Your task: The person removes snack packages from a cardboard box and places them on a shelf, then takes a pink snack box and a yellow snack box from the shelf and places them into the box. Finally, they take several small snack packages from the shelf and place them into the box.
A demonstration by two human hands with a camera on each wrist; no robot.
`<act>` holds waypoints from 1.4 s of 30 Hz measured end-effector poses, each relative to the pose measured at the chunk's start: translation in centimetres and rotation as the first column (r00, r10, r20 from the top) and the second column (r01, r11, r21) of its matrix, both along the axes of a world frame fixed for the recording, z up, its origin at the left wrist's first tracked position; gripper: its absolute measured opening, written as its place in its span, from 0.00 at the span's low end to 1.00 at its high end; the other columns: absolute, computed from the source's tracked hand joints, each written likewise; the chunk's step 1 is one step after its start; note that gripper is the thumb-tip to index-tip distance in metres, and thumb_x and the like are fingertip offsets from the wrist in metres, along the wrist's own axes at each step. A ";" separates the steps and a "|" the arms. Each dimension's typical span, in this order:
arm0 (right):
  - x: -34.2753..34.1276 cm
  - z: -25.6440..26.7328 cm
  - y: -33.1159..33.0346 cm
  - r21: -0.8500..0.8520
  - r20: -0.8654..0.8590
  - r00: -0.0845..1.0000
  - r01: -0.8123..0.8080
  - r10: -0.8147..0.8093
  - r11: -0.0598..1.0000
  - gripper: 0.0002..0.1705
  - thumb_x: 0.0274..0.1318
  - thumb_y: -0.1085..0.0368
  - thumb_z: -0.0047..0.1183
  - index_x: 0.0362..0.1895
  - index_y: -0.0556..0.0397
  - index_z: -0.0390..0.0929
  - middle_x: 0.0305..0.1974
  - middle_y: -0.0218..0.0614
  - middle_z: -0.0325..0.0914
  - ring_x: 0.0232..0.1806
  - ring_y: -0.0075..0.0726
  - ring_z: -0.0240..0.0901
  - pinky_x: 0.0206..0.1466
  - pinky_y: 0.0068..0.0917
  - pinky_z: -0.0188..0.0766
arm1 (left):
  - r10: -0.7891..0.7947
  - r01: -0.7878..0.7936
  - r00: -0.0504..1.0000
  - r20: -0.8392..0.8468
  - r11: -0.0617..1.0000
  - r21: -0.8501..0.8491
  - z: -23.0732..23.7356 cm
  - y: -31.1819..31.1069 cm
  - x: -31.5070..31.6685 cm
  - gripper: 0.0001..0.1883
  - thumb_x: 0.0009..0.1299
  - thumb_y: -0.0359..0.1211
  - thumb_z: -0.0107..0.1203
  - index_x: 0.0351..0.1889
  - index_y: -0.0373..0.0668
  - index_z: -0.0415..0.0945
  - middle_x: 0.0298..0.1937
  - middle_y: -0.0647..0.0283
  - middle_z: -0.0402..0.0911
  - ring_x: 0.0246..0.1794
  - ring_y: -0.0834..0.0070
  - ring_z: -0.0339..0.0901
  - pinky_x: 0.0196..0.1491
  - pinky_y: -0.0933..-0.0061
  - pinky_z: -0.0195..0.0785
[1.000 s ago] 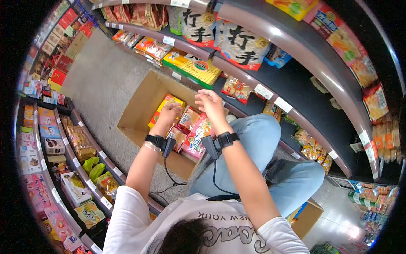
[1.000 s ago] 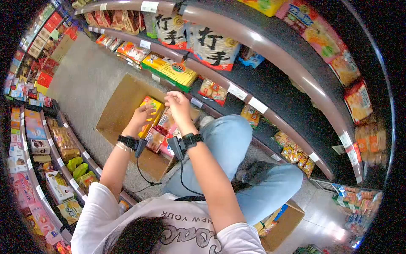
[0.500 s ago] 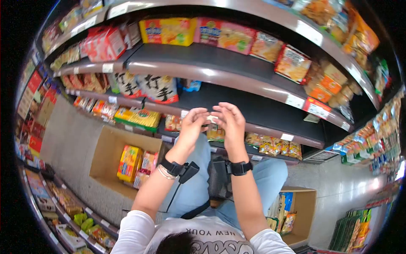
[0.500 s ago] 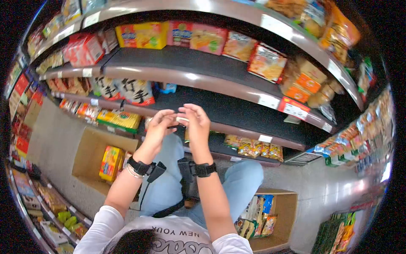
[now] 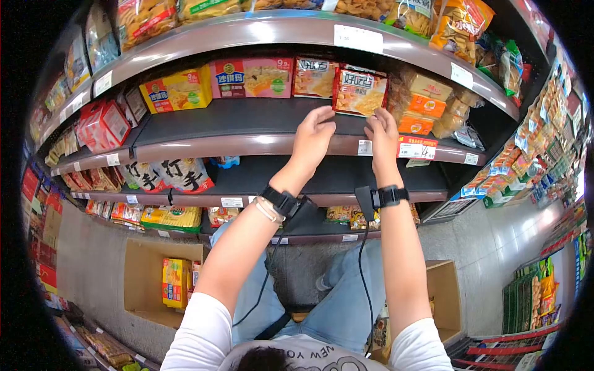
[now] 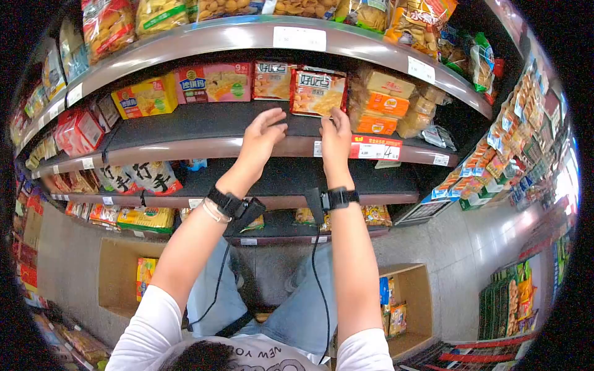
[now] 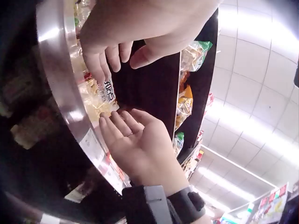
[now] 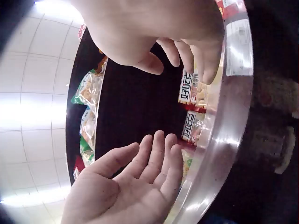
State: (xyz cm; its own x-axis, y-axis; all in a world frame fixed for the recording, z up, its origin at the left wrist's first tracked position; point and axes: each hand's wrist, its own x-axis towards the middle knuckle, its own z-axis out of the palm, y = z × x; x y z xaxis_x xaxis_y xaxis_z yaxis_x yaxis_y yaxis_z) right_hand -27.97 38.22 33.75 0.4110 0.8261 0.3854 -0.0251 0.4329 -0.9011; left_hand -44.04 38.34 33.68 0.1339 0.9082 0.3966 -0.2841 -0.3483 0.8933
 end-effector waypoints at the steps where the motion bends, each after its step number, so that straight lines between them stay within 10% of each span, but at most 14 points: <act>1: 0.7 0.1 1.2 -0.003 0.062 0.997 0.046 -0.046 0.999 0.24 0.60 0.63 0.48 0.60 0.58 0.62 0.58 0.40 0.67 0.52 0.36 0.70 0.55 0.30 0.68 | 0.029 -0.029 0.999 -0.016 0.999 0.035 0.0 1.1 0.6 0.22 0.67 0.27 0.48 0.60 0.34 0.63 0.60 0.53 0.70 0.56 0.66 0.70 0.56 0.69 0.65; 6: 2.7 1.3 4.7 -0.073 0.382 0.908 0.217 -0.174 0.973 0.26 0.56 0.61 0.51 0.57 0.57 0.61 0.47 0.43 0.71 0.39 0.33 0.75 0.23 0.25 0.75 | 0.251 -0.221 0.917 -0.311 0.967 0.130 1.5 4.0 2.7 0.30 0.61 0.29 0.54 0.63 0.31 0.60 0.61 0.46 0.68 0.62 0.59 0.67 0.61 0.68 0.59; 9: 3.4 1.1 6.3 -0.158 0.444 0.885 0.229 -0.138 0.961 0.28 0.55 0.61 0.51 0.58 0.58 0.59 0.41 0.44 0.74 0.30 0.33 0.76 0.22 0.27 0.75 | 0.279 -0.243 0.855 -0.437 0.960 0.138 2.3 5.7 4.0 0.31 0.60 0.30 0.55 0.62 0.31 0.60 0.59 0.47 0.70 0.60 0.61 0.68 0.60 0.70 0.58; 17: 4.3 -0.7 8.2 -0.114 0.470 0.862 0.273 -0.190 0.955 0.35 0.48 0.59 0.53 0.59 0.60 0.57 0.45 0.57 0.76 0.49 0.59 0.72 0.52 0.42 0.67 | 0.053 -0.062 0.957 -0.285 0.998 -0.025 0.4 10.0 4.9 0.26 0.59 0.26 0.55 0.56 0.31 0.64 0.53 0.55 0.75 0.53 0.70 0.71 0.56 0.74 0.59; 22: 4.1 -1.0 8.2 0.067 0.439 0.863 0.247 -0.251 0.967 0.26 0.49 0.66 0.54 0.54 0.60 0.67 0.40 0.40 0.77 0.22 0.26 0.74 0.20 0.22 0.69 | 0.128 -0.124 0.961 -0.243 0.992 0.034 0.2 9.6 3.9 0.23 0.56 0.26 0.56 0.51 0.31 0.68 0.46 0.54 0.78 0.46 0.68 0.76 0.49 0.72 0.66; 36: -3.0 -1.0 -6.2 0.121 0.207 0.970 0.106 -0.130 0.987 0.15 0.51 0.66 0.60 0.45 0.55 0.81 0.34 0.28 0.79 0.24 0.15 0.64 0.29 0.16 0.63 | 0.308 -0.309 0.951 0.033 0.949 0.058 -0.4 -4.2 -4.2 0.12 0.71 0.35 0.53 0.43 0.34 0.74 0.36 0.68 0.77 0.37 0.86 0.70 0.42 0.82 0.64; 42: -7.0 -9.9 -11.7 0.019 0.171 0.984 0.040 -0.043 0.999 0.11 0.49 0.68 0.61 0.39 0.54 0.80 0.44 0.35 0.72 0.38 0.26 0.72 0.41 0.21 0.70 | 0.258 -0.196 0.949 0.181 0.933 -0.303 -9.6 -11.9 -7.7 0.09 0.73 0.33 0.48 0.47 0.39 0.66 0.45 0.63 0.76 0.45 0.81 0.72 0.51 0.78 0.64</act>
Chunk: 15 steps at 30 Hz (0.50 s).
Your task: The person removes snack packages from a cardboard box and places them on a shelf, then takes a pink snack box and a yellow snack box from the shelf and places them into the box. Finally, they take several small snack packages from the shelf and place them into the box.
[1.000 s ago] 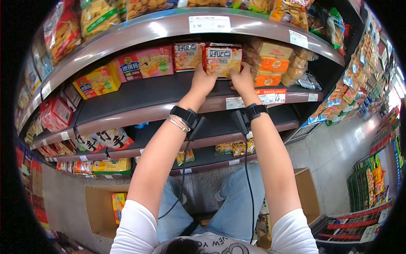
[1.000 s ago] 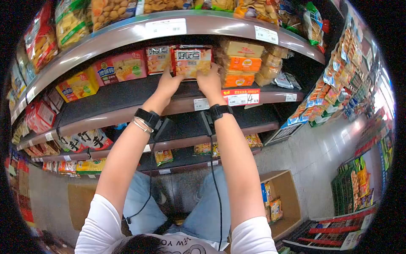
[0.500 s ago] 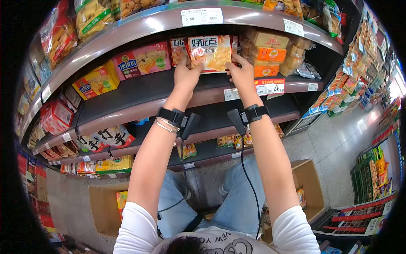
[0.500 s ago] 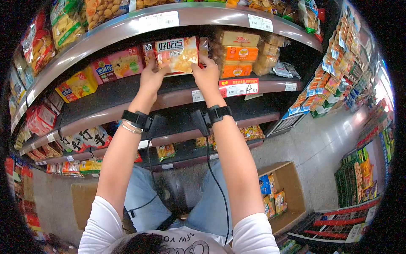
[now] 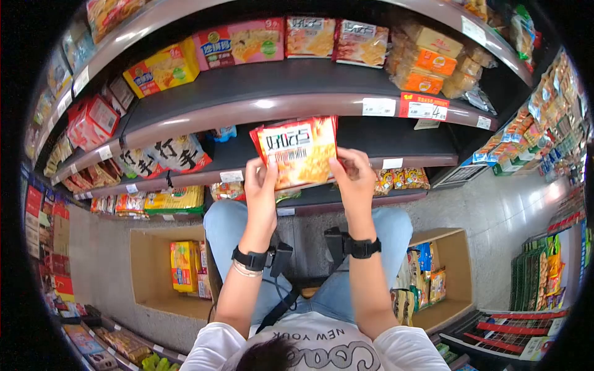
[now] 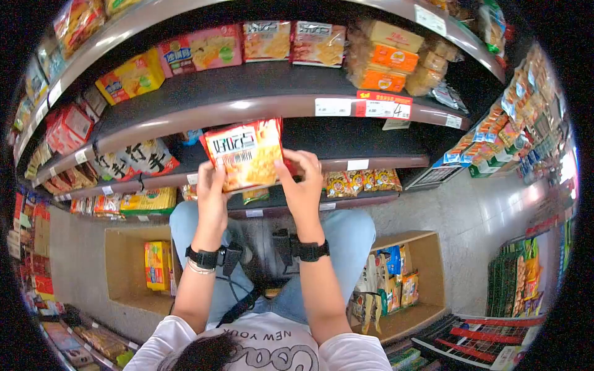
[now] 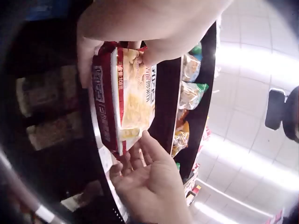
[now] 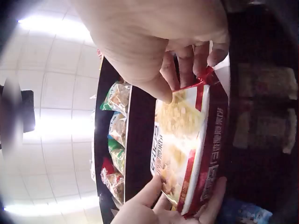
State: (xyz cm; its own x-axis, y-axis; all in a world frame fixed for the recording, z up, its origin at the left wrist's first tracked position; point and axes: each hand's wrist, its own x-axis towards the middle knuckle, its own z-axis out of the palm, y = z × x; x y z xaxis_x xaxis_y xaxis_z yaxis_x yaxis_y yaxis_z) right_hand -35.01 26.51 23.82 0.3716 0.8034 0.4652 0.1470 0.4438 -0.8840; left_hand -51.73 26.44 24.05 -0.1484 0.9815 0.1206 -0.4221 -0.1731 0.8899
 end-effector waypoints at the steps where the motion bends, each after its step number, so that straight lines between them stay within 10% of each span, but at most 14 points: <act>1: -0.3 -1.2 -0.9 -0.050 0.012 0.999 -0.030 0.031 0.998 0.11 0.50 0.69 0.60 0.39 0.56 0.79 0.47 0.37 0.71 0.43 0.26 0.71 0.45 0.22 0.70 | 0.002 -0.002 1.000 0.010 0.997 -0.074 -0.4 -1.5 -0.5 0.09 0.73 0.33 0.49 0.46 0.39 0.66 0.46 0.62 0.76 0.46 0.80 0.72 0.52 0.77 0.64; 7: -2.7 -7.5 -5.3 -0.246 -0.615 0.742 -0.502 0.266 0.829 0.14 0.54 0.74 0.56 0.42 0.55 0.66 0.43 0.33 0.74 0.45 0.23 0.71 0.49 0.22 0.68 | -0.036 0.058 0.995 0.093 0.968 -0.245 -7.8 -6.0 -3.8 0.12 0.71 0.33 0.51 0.49 0.40 0.64 0.47 0.60 0.76 0.47 0.79 0.73 0.51 0.77 0.67; 15: -4.0 -6.8 -5.2 -0.247 -0.641 0.698 -0.583 0.321 0.774 0.22 0.52 0.73 0.58 0.50 0.58 0.64 0.46 0.36 0.74 0.47 0.26 0.72 0.52 0.23 0.69 | -0.027 0.053 0.995 0.100 0.963 -0.266 -8.5 -6.7 -5.8 0.15 0.71 0.33 0.51 0.52 0.41 0.63 0.49 0.58 0.76 0.48 0.78 0.74 0.52 0.76 0.68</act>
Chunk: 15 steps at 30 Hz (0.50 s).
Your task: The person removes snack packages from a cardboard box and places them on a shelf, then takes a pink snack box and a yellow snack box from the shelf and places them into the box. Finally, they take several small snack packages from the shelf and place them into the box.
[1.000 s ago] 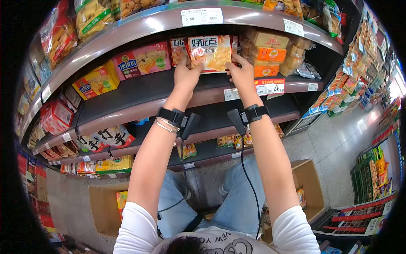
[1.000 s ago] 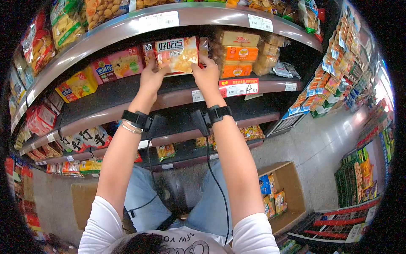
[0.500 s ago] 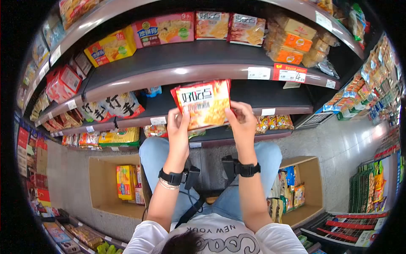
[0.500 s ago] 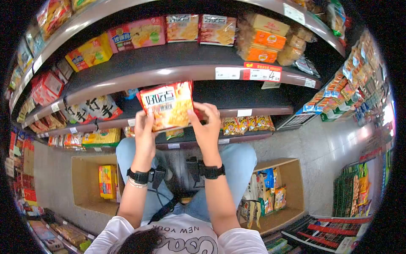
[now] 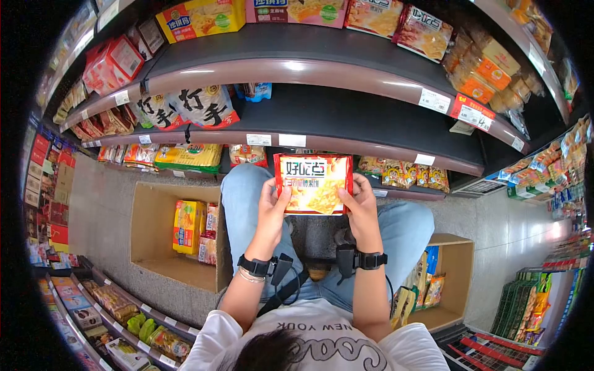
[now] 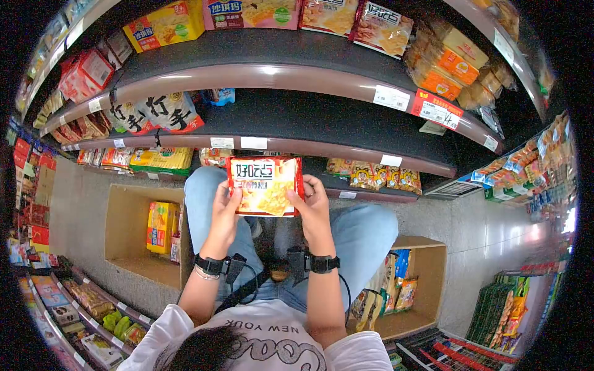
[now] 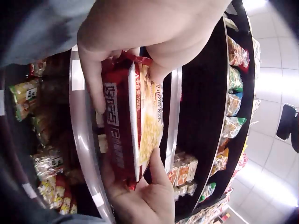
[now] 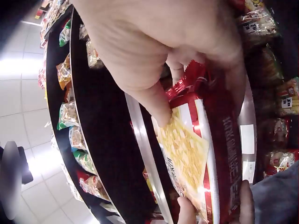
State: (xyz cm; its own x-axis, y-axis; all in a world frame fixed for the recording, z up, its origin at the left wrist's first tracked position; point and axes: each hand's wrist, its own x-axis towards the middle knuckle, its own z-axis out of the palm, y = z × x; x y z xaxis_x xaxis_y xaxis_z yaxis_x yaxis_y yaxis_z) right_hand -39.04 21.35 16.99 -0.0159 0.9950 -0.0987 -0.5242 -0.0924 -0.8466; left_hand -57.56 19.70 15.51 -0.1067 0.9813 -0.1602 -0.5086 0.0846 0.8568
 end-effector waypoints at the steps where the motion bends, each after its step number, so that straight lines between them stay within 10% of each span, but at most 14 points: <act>1: 0.1 0.2 0.0 0.000 0.005 1.000 -0.011 0.011 1.000 0.24 0.52 0.73 0.59 0.52 0.59 0.64 0.47 0.37 0.74 0.48 0.27 0.72 0.52 0.23 0.69 | 0.000 0.000 1.000 0.000 1.000 0.001 0.0 0.1 -0.1 0.15 0.71 0.33 0.51 0.52 0.41 0.63 0.49 0.58 0.76 0.48 0.78 0.74 0.52 0.76 0.68; 9: 0.9 0.4 -0.6 -0.075 0.063 0.979 -0.188 0.193 0.979 0.29 0.51 0.75 0.57 0.58 0.63 0.64 0.50 0.39 0.74 0.51 0.29 0.72 0.55 0.25 0.69 | -0.076 0.078 0.996 0.044 0.995 -0.057 0.2 1.0 -0.1 0.16 0.71 0.34 0.50 0.54 0.40 0.62 0.55 0.57 0.72 0.52 0.70 0.73 0.53 0.69 0.71; 15: -2.7 -1.0 -0.9 0.193 0.499 0.829 0.176 -0.251 0.965 0.24 0.47 0.72 0.60 0.51 0.59 0.71 0.46 0.40 0.77 0.46 0.27 0.74 0.48 0.23 0.70 | -0.021 0.028 0.933 -0.359 1.000 0.014 0.8 1.8 2.1 0.41 0.64 0.39 0.61 0.69 0.36 0.47 0.62 0.52 0.59 0.65 0.64 0.55 0.64 0.65 0.53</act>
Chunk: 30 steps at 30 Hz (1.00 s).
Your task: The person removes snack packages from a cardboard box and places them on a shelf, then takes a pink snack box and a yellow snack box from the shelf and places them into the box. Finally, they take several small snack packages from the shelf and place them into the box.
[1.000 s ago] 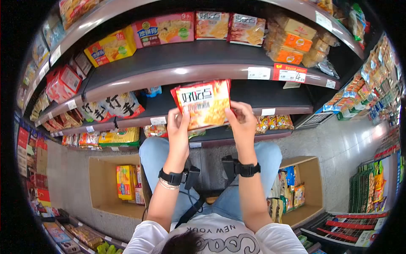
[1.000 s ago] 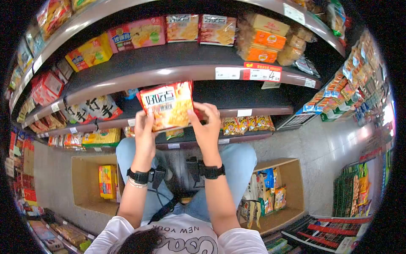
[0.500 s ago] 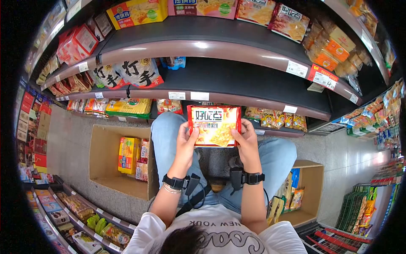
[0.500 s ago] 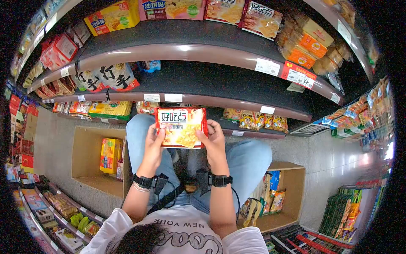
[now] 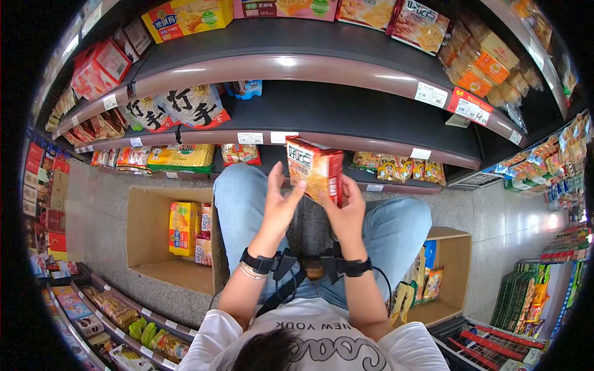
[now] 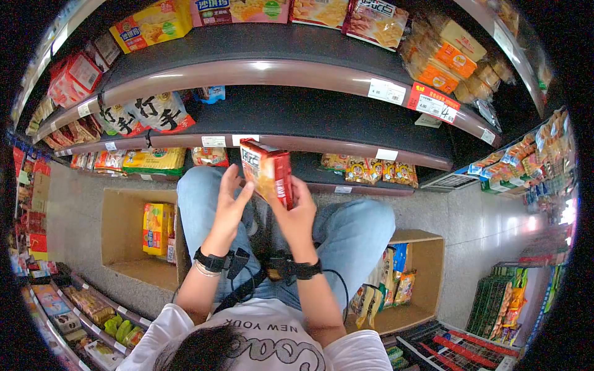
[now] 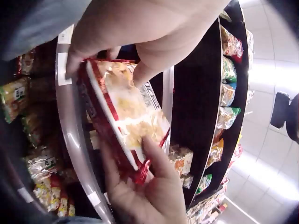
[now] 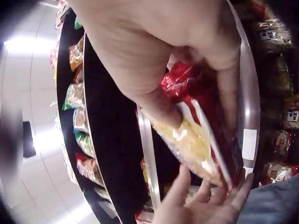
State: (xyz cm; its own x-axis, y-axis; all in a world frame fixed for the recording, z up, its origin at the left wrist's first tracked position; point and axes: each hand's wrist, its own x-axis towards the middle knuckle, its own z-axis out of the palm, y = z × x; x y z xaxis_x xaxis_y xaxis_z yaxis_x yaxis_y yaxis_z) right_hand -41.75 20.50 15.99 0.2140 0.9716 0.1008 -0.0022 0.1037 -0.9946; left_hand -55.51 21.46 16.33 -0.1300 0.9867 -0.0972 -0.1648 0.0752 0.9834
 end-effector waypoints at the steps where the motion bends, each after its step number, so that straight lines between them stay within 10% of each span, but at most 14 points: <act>1: -1.1 0.8 -0.1 0.054 0.149 0.986 0.071 -0.078 0.996 0.24 0.46 0.72 0.60 0.50 0.58 0.72 0.45 0.41 0.77 0.46 0.27 0.74 0.47 0.24 0.70 | -0.063 0.054 0.995 0.078 0.993 0.106 -0.4 0.1 0.4 0.43 0.63 0.39 0.62 0.69 0.36 0.46 0.60 0.54 0.62 0.63 0.67 0.58 0.64 0.65 0.54; 5: -2.7 1.1 -1.7 0.287 0.480 0.872 -0.052 -0.096 0.956 0.28 0.40 0.71 0.61 0.51 0.54 0.73 0.53 0.46 0.72 0.54 0.53 0.69 0.58 0.39 0.65 | -0.035 0.020 0.957 0.289 0.998 0.052 1.3 -0.1 1.7 0.24 0.65 0.33 0.58 0.57 0.39 0.63 0.50 0.63 0.74 0.51 0.76 0.71 0.54 0.73 0.64; 11: -0.5 0.3 -0.9 0.298 0.444 0.895 -0.111 -0.035 0.948 0.26 0.48 0.67 0.61 0.54 0.55 0.72 0.59 0.47 0.68 0.63 0.46 0.62 0.65 0.37 0.57 | 0.064 -0.019 0.841 0.537 0.996 -0.089 1.6 0.4 -0.3 0.15 0.66 0.30 0.56 0.49 0.38 0.70 0.44 0.62 0.78 0.43 0.75 0.77 0.47 0.73 0.72; 15: 1.5 0.6 0.4 -0.080 -0.144 0.989 0.004 -0.015 0.997 0.30 0.54 0.66 0.58 0.60 0.58 0.64 0.63 0.44 0.62 0.64 0.39 0.60 0.66 0.34 0.56 | 0.063 -0.004 0.783 0.619 0.995 -0.096 1.7 0.0 -0.7 0.19 0.65 0.29 0.53 0.54 0.38 0.67 0.51 0.58 0.76 0.49 0.70 0.76 0.52 0.69 0.70; 19: 4.3 1.0 0.6 -0.223 -0.629 0.760 -0.378 0.164 0.898 0.25 0.55 0.62 0.58 0.56 0.56 0.69 0.50 0.34 0.75 0.49 0.28 0.73 0.49 0.29 0.72 | -0.005 0.072 0.802 0.597 0.994 -0.088 0.9 -0.1 -1.3 0.20 0.65 0.28 0.53 0.55 0.39 0.66 0.53 0.58 0.75 0.52 0.70 0.74 0.55 0.67 0.68; 30: 3.8 1.9 0.1 -0.192 -0.628 0.757 -0.376 0.181 0.907 0.22 0.54 0.65 0.58 0.52 0.55 0.71 0.47 0.33 0.77 0.45 0.28 0.76 0.46 0.29 0.75 | -0.051 0.122 0.792 0.609 0.990 -0.076 2.0 -0.1 -2.2 0.19 0.66 0.29 0.52 0.55 0.40 0.66 0.52 0.60 0.75 0.51 0.72 0.74 0.55 0.69 0.68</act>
